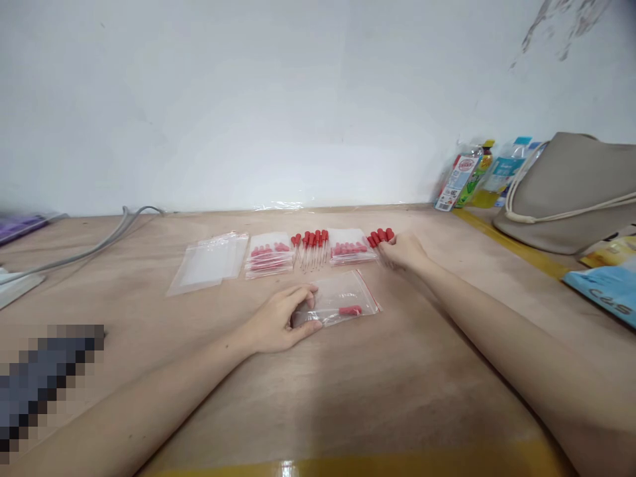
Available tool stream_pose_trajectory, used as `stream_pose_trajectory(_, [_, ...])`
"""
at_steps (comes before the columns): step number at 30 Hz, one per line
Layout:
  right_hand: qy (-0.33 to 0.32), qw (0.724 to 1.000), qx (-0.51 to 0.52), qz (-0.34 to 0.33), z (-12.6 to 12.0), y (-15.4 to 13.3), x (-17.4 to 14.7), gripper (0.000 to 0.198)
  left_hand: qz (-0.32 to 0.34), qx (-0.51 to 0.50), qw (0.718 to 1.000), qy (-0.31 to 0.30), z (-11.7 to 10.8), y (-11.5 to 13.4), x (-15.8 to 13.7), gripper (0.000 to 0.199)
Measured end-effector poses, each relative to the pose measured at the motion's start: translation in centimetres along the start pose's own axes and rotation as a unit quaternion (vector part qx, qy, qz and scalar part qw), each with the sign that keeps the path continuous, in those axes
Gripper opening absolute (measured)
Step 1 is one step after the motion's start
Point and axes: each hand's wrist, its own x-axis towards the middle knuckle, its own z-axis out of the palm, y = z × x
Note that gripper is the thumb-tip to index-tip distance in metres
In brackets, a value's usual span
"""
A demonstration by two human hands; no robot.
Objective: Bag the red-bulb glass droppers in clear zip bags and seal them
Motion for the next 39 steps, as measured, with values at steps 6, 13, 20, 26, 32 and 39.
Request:
stream_pose_trajectory(6, [0.001, 0.97, 0.237, 0.05, -1.5, -1.4, -1.8, 0.028, -0.002, 0.002, 1.0, 0.0, 0.0, -0.1, 0.0, 0.019])
stream_pose_trajectory(13, [-0.07, 0.879, 0.472, 0.01, -0.9, -2.7, -7.5, 0.063, 0.002, 0.0, 1.0, 0.003, 0.0, -0.1, 0.0, 0.02])
stream_pose_trajectory(20, [-0.049, 0.877, 0.476, 0.051, 0.0, -2.1, -7.8, 0.086, -0.001, -0.002, 1.0, -0.004, 0.0, -0.1, -0.1, 0.019])
stream_pose_trajectory(26, [-0.056, 0.846, 0.526, 0.072, 0.7, -2.8, -8.6, 0.053, 0.001, 0.001, 1.0, 0.001, 0.0, 0.0, -0.1, 0.02])
stream_pose_trajectory(32, [-0.151, 0.814, 0.553, 0.095, 0.7, -3.0, -9.5, 0.03, -0.009, 0.014, 1.0, -0.007, 0.0, -0.2, -0.1, 0.038])
stream_pose_trajectory(39, [-0.269, 0.886, 0.371, -0.065, -0.4, -0.9, -7.8, 0.028, -0.015, 0.019, 1.0, -0.007, -0.1, -0.1, -0.1, 0.048])
